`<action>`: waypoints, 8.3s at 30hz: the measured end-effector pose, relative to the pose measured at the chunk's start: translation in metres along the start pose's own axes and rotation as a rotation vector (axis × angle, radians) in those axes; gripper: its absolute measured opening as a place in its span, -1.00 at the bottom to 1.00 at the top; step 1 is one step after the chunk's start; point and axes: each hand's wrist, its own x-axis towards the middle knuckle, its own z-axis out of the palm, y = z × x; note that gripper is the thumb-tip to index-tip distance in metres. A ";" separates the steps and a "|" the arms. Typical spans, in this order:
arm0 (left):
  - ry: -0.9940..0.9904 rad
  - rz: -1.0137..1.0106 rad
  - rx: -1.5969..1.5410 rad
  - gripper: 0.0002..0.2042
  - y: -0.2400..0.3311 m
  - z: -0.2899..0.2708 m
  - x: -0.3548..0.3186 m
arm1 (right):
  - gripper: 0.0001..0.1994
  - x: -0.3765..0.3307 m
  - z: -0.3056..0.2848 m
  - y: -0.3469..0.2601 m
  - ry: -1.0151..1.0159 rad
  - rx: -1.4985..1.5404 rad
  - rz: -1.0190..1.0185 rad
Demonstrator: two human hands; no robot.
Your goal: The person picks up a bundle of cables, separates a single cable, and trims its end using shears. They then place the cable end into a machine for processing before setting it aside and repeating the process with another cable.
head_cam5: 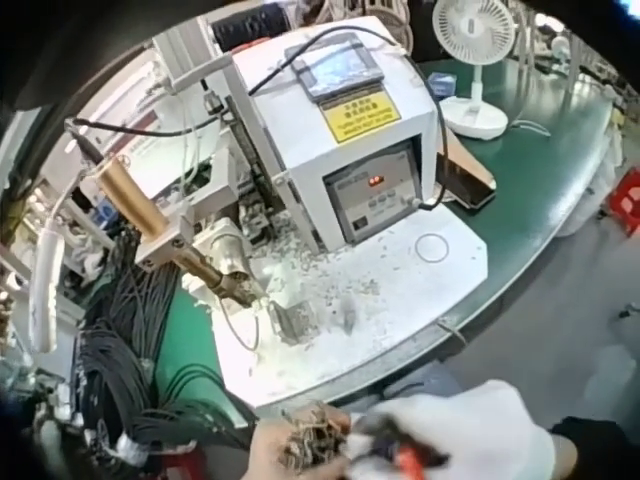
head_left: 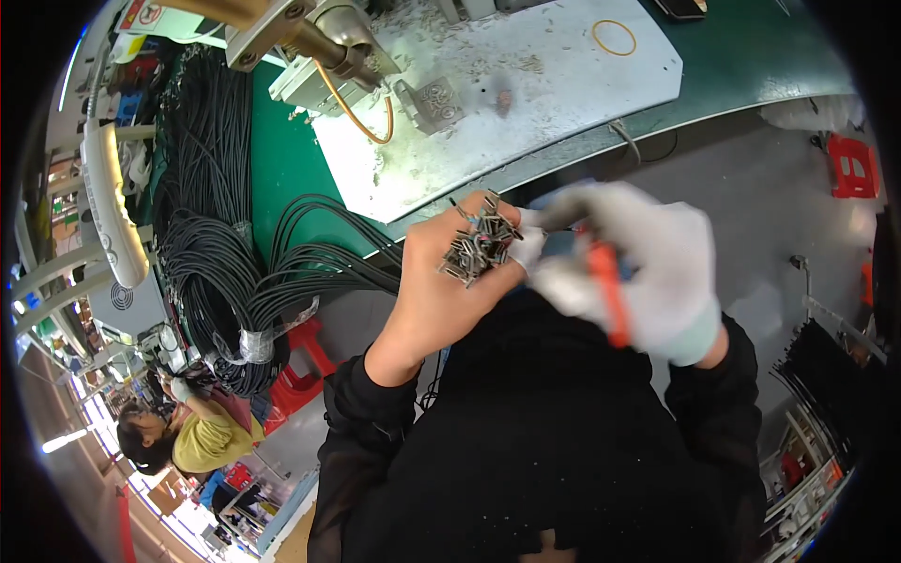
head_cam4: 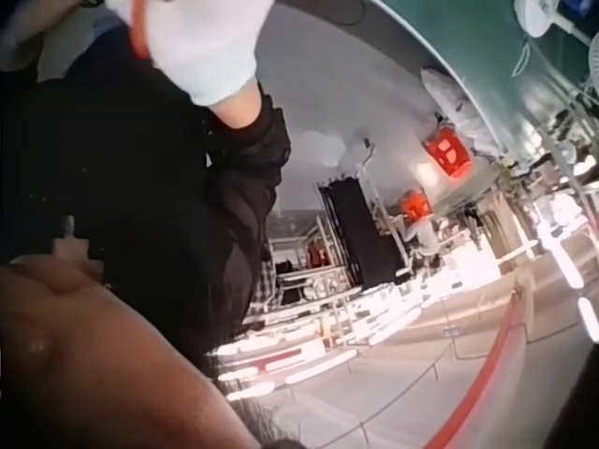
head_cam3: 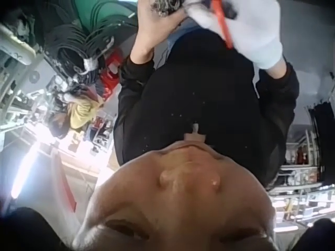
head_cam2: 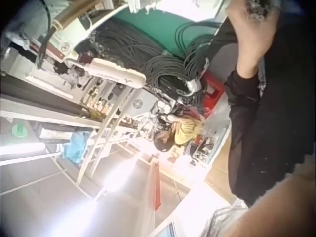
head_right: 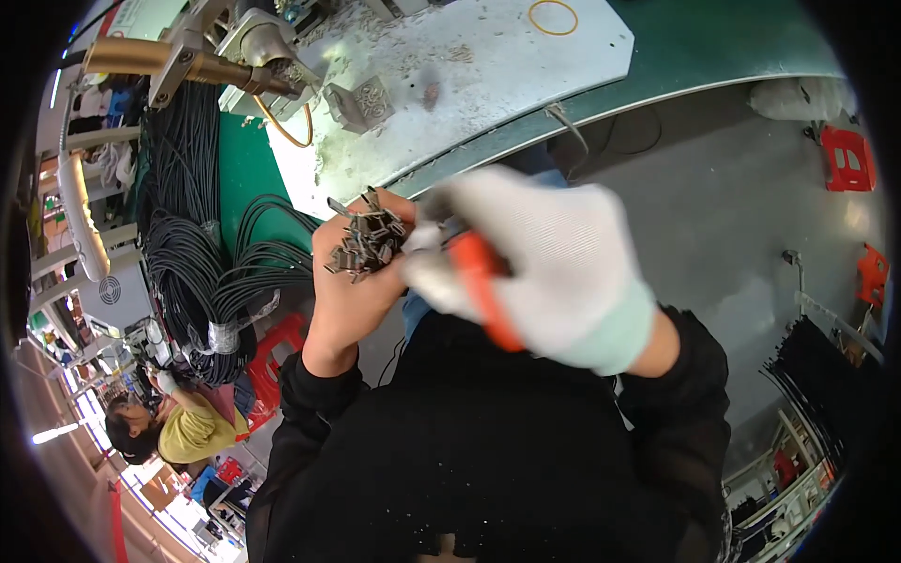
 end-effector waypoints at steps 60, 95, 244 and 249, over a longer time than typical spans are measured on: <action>0.155 0.092 0.124 -0.78 0.011 0.030 0.020 | -0.81 0.011 -0.048 -0.006 -0.341 -1.152 -0.680; 0.118 -0.233 -0.449 -0.88 0.001 -0.008 0.011 | -0.85 0.006 0.017 0.017 -0.549 0.780 0.539; -0.168 0.068 -0.248 -0.89 0.010 -0.017 0.002 | -0.75 0.039 -0.012 0.000 -0.472 0.691 0.389; -0.236 0.062 -0.134 -0.89 0.012 -0.021 0.001 | -0.78 0.038 -0.013 -0.004 -0.520 0.740 0.393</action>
